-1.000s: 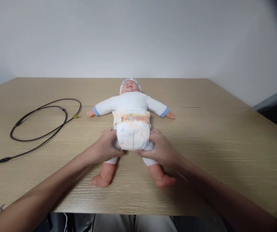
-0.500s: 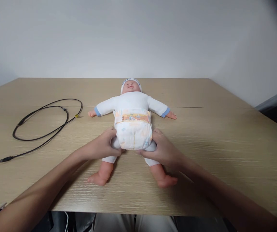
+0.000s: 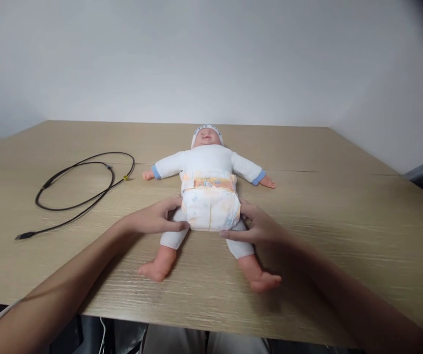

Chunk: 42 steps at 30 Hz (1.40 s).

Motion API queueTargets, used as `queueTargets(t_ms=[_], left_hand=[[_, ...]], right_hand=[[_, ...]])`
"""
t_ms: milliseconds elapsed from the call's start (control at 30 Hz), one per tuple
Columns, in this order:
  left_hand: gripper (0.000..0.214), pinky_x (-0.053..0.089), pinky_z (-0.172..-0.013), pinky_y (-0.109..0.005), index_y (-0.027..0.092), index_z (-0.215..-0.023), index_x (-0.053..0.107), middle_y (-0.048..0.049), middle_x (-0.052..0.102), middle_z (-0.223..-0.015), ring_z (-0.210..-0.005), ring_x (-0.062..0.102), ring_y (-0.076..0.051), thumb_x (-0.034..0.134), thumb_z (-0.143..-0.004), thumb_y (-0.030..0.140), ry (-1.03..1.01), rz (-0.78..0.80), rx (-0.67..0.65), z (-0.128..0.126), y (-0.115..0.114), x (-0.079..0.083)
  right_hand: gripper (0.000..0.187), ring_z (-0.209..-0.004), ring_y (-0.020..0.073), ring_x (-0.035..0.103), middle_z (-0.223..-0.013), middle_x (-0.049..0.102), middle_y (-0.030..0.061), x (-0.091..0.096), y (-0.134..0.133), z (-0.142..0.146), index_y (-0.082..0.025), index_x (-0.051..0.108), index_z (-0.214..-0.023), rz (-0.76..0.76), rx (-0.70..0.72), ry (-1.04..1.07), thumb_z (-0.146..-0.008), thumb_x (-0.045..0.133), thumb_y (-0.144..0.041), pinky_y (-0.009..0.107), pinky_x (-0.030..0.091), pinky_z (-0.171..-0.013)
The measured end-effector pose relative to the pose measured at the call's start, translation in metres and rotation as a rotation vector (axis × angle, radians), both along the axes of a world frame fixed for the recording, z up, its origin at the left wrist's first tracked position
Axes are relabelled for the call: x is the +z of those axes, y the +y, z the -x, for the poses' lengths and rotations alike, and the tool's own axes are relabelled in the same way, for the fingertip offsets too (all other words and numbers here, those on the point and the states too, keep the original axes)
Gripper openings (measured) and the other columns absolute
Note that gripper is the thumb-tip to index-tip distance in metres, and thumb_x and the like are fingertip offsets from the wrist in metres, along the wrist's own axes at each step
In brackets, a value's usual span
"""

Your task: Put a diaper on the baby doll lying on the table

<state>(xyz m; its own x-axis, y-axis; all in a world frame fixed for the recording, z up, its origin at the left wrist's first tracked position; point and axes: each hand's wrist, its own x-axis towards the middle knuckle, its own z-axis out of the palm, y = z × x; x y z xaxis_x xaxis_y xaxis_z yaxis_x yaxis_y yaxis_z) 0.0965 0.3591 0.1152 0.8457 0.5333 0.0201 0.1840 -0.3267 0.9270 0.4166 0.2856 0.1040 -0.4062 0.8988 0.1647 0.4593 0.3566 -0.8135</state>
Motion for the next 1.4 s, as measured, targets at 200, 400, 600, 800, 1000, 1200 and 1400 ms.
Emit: queueTargets(t_ms=[200,400,600,800,1000,1200,1400], left_hand=[[0.037,0.048,-0.124,-0.049,0.020,-0.130,0.074,-0.0104,0.072,-0.148,-0.139,0.064,-0.031,0.063,-0.095,0.025,-0.010,-0.006,-0.024,0.002,0.005,0.002],[0.039,0.051,-0.121,-0.052,0.021,-0.132,0.075,-0.0119,0.079,-0.135,-0.133,0.068,-0.033,0.068,-0.095,0.029,-0.040,-0.005,-0.006,0.001,0.005,0.000],[0.038,0.055,-0.115,-0.051,0.021,-0.134,0.075,-0.0130,0.078,-0.135,-0.127,0.071,-0.031,0.069,-0.099,0.034,-0.073,0.025,-0.010,0.002,0.005,-0.006],[0.038,0.055,-0.116,-0.050,0.021,-0.133,0.075,-0.0116,0.078,-0.137,-0.127,0.070,-0.032,0.069,-0.098,0.036,-0.039,0.019,0.033,0.002,0.002,-0.003],[0.031,0.054,-0.115,-0.047,0.021,-0.126,0.077,-0.0098,0.077,-0.138,-0.129,0.068,-0.032,0.064,-0.101,0.033,-0.016,-0.019,0.032,0.000,0.001,0.002],[0.032,0.055,-0.114,-0.045,0.021,-0.129,0.077,-0.0084,0.076,-0.140,-0.128,0.069,-0.031,0.060,-0.103,0.030,0.016,-0.020,0.056,0.000,-0.001,0.004],[0.035,0.053,-0.117,-0.046,0.023,-0.136,0.075,-0.0085,0.075,-0.144,-0.133,0.067,-0.031,0.059,-0.106,0.032,-0.014,-0.001,0.052,0.000,0.000,0.001]], right_hand=[[0.041,-0.132,0.0337,0.067,-0.141,0.070,0.0107,0.000,0.002,-0.003,-0.023,0.081,-0.120,-0.067,0.045,-0.031,-0.090,0.088,-0.049,0.051,0.052,-0.122],[0.038,-0.137,0.0352,0.064,-0.143,0.069,0.0114,0.001,0.000,-0.003,-0.024,0.079,-0.123,-0.104,0.060,-0.027,-0.092,0.086,-0.045,0.052,0.050,-0.124],[0.037,-0.137,0.0359,0.065,-0.144,0.069,0.0117,0.002,-0.002,-0.005,-0.024,0.078,-0.121,-0.098,0.055,-0.021,-0.089,0.085,-0.040,0.051,0.052,-0.122],[0.036,-0.142,0.0365,0.062,-0.146,0.069,0.0100,0.006,-0.003,-0.008,-0.025,0.078,-0.125,-0.063,0.087,-0.022,-0.092,0.080,-0.041,0.053,0.046,-0.127],[0.041,-0.138,0.0363,0.064,-0.150,0.068,0.0113,0.007,0.000,-0.011,-0.024,0.076,-0.134,-0.005,0.129,0.005,-0.098,0.075,-0.044,0.052,0.052,-0.120],[0.038,-0.109,0.0294,0.070,-0.112,0.077,0.0067,0.000,0.001,-0.014,-0.022,0.079,-0.120,0.106,0.076,0.034,-0.096,0.077,-0.052,0.042,0.061,-0.098],[0.042,-0.089,0.0255,0.067,-0.094,0.073,0.0037,-0.009,0.006,-0.018,-0.022,0.078,-0.109,0.190,0.020,0.074,-0.093,0.081,-0.061,0.040,0.059,-0.083]])
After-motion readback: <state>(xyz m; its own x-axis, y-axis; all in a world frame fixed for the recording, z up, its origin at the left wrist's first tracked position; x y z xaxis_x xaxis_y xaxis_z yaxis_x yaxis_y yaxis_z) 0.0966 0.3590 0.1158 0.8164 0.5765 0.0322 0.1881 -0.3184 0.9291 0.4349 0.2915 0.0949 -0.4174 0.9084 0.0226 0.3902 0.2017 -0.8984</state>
